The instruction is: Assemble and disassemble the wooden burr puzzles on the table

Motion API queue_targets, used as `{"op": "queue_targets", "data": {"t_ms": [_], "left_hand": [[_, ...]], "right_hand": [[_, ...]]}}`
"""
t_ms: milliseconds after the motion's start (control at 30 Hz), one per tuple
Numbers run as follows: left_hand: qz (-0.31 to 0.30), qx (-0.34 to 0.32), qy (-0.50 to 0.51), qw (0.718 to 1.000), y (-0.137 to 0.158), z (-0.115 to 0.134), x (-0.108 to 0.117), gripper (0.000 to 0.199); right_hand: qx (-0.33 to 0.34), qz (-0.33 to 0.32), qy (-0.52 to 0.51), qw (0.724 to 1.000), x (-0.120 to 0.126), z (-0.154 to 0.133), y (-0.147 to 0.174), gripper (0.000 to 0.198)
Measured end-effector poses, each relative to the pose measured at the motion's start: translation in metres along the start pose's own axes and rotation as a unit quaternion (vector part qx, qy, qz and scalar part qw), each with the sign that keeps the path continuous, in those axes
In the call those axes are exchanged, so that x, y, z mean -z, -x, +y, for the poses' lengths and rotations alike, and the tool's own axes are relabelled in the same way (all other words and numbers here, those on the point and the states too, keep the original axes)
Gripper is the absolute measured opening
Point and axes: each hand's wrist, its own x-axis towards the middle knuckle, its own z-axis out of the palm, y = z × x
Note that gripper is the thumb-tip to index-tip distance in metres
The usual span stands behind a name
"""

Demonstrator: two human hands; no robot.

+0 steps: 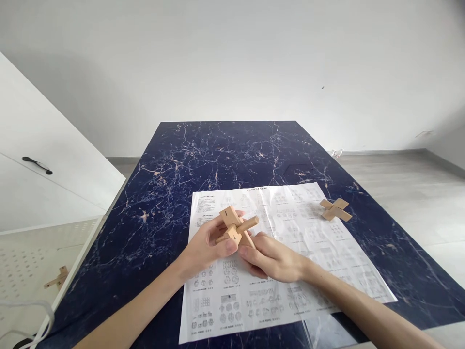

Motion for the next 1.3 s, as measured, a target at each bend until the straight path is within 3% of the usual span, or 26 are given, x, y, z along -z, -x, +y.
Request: {"op": "queue_targets", "data": {"t_ms": [100,267,367,600,900,1300], "left_hand": [[0.042,-0.008,-0.018,0.999,0.001,0.004,-0.002,0.084],[0.108,-0.009,-0.068,0.992,0.003,0.012,-0.006,0.071],[0.118,-0.009,-0.095,0.988,0.004,0.012,-0.009,0.074],[0.084,-0.021,-0.117,0.989,0.005,0.010,-0.012,0.076],[0.099,-0.062,-0.202,0.972,0.008,0.014,-0.018,0.093],[0.084,-0.089,-0.240,0.963,0.006,0.016,-0.009,0.096]], "right_hand": [[0.018,0.042,0.018,0.999,0.004,0.002,0.001,0.060],[0.033,0.197,0.008,0.980,0.011,0.006,0.002,0.057],[0.025,0.224,-0.026,0.974,0.013,0.009,0.001,0.055],[0.005,0.208,-0.039,0.977,0.013,0.008,0.000,0.053],[-0.050,0.074,-0.256,0.962,0.019,0.011,-0.001,0.050],[-0.042,0.019,-0.292,0.955,0.017,0.016,0.000,0.045]]}}
